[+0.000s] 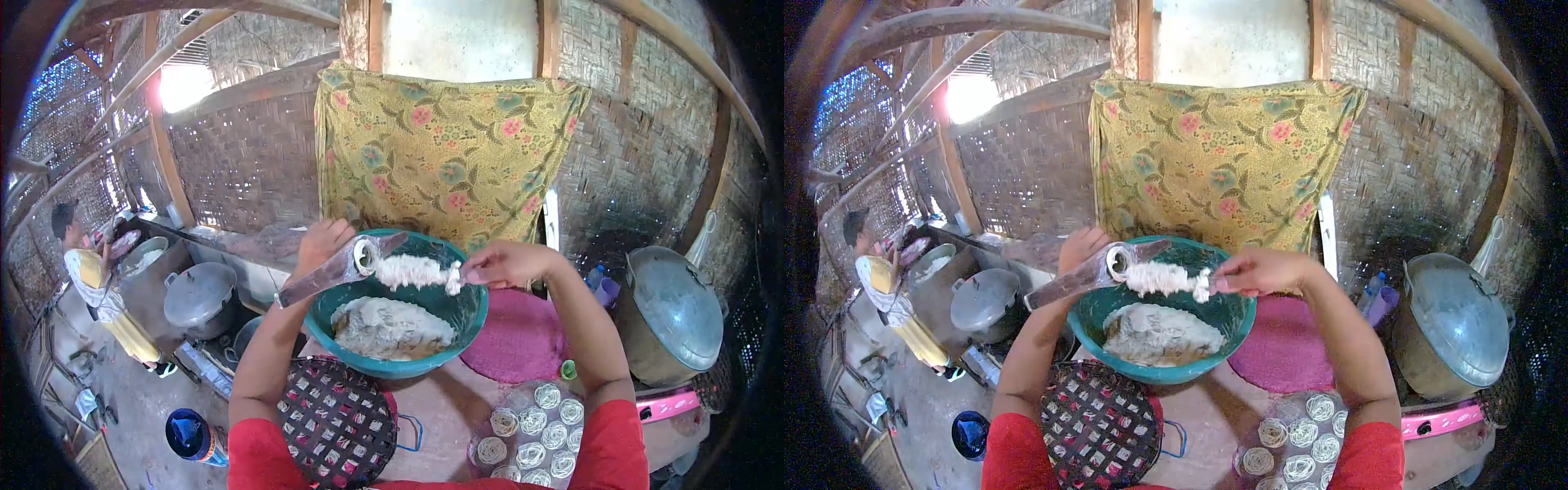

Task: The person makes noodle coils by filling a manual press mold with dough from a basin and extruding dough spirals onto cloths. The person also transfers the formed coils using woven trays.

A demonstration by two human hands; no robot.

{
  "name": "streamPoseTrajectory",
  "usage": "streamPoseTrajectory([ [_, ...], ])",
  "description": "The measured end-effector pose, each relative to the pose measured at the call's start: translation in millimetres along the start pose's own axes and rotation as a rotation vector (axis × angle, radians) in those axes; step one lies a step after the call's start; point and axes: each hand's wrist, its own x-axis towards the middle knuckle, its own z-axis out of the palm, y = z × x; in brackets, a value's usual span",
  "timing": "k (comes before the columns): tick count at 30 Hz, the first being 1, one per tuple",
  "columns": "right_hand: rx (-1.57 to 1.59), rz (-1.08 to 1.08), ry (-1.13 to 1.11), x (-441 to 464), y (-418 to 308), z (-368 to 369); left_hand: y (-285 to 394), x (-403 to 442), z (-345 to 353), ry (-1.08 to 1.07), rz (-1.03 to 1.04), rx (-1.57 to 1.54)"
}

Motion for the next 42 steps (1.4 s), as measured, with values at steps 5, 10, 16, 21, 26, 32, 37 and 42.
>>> streamPoseTrajectory([
  [5, -0.768, -0.186, 0.499, 14.6, -40.5, 12.1, 30.9, 15.2, -16.5, 0.01, 0.002, -0.004],
  [10, -1.307, -0.134, 0.826, 51.5, -60.7, 84.2, 57.0, 34.0, -33.3, 0.022, -0.164, -0.089],
  [16, -1.419, -0.287, 0.894, 46.2, -27.6, 102.2, 45.0, 13.9, -14.4, 0.018, -0.256, -0.115],
  [21, -1.28, -0.167, 0.947, -4.3, -60.7, 73.0, 23.8, -0.1, -9.1, 0.137, -0.32, -0.01],
  [26, -1.368, -0.314, 0.869, 13.1, -62.9, 58.7, 55.5, 34.0, -28.1, 0.038, -0.357, 0.06],
  [32, -1.337, -0.29, 0.836, 28.6, -58.4, 78.4, 69.5, 41.3, -26.3, 0.086, -0.305, -0.022],
  [37, -1.188, -0.224, 0.977, -18.1, -53.3, 61.1, 28.3, 12.1, -4.9, 0.176, -0.421, 0.073],
  [42, -1.254, -0.152, 0.972, -3.4, -55.3, 61.4, 31.1, 14.8, 12.1, 0.159, -0.494, 0.128],
])
